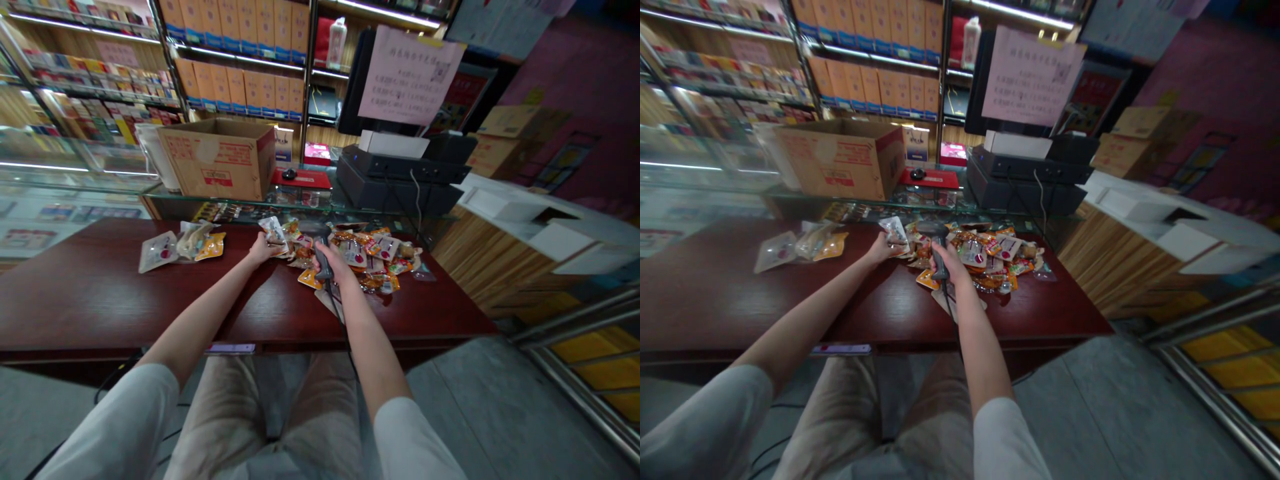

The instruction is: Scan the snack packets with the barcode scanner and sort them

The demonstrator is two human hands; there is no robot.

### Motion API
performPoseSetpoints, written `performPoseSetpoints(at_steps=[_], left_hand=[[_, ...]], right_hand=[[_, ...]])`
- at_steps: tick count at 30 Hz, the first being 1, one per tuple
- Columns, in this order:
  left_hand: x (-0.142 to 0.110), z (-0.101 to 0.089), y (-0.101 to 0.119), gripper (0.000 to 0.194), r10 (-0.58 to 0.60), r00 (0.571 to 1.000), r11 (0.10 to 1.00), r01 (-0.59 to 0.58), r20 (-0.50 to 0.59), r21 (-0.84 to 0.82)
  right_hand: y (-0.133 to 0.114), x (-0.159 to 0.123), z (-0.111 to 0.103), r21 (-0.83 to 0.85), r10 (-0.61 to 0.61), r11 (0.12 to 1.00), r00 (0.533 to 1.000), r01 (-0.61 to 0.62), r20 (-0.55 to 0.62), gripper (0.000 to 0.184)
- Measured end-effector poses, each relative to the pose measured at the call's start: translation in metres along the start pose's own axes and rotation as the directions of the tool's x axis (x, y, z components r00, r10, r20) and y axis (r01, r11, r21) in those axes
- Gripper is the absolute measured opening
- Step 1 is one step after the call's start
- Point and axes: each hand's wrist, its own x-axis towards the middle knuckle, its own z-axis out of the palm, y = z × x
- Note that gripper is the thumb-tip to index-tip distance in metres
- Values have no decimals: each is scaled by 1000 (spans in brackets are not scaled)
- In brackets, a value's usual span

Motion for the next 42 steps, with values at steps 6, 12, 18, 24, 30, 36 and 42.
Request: performPoseSetpoints(at_steps=[6, 12, 18, 24, 30, 36, 42], left_hand=[[-17, -17, -1, 51, 24, 999, 987, -31, -45, -157], [-24, -15, 7, 54, 74, 996, 967, -83, -42, -243], [-28, -14, 9, 48, 69, 997, 960, -62, 16, -272], [-29, -14, 13, 38, 32, 999, 946, -36, -17, -322], [-32, -17, 17, 45, -31, 999, 817, 14, -20, -577], [-35, -31, 24, 25, -114, 968, 642, 245, 226, -727], [-44, -44, 34, 74, -14, 967, 632, 206, 255, -747]], right_hand=[[-8, -7, 6, -44, 8, 999, 1000, -7, 23, 41], [-8, -9, 13, -41, -11, 999, 998, 13, 54, 43], [-6, -10, 19, -18, -7, 1000, 997, 9, 73, 42], [-7, -13, 20, -29, -22, 999, 997, 25, 75, 39], [-9, -13, 18, -32, -6, 999, 996, 9, 86, 38], [-8, -12, 17, -25, -31, 999, 998, 32, 49, 41], [-14, -15, 20, -35, 12, 999, 997, -9, 81, 41]])
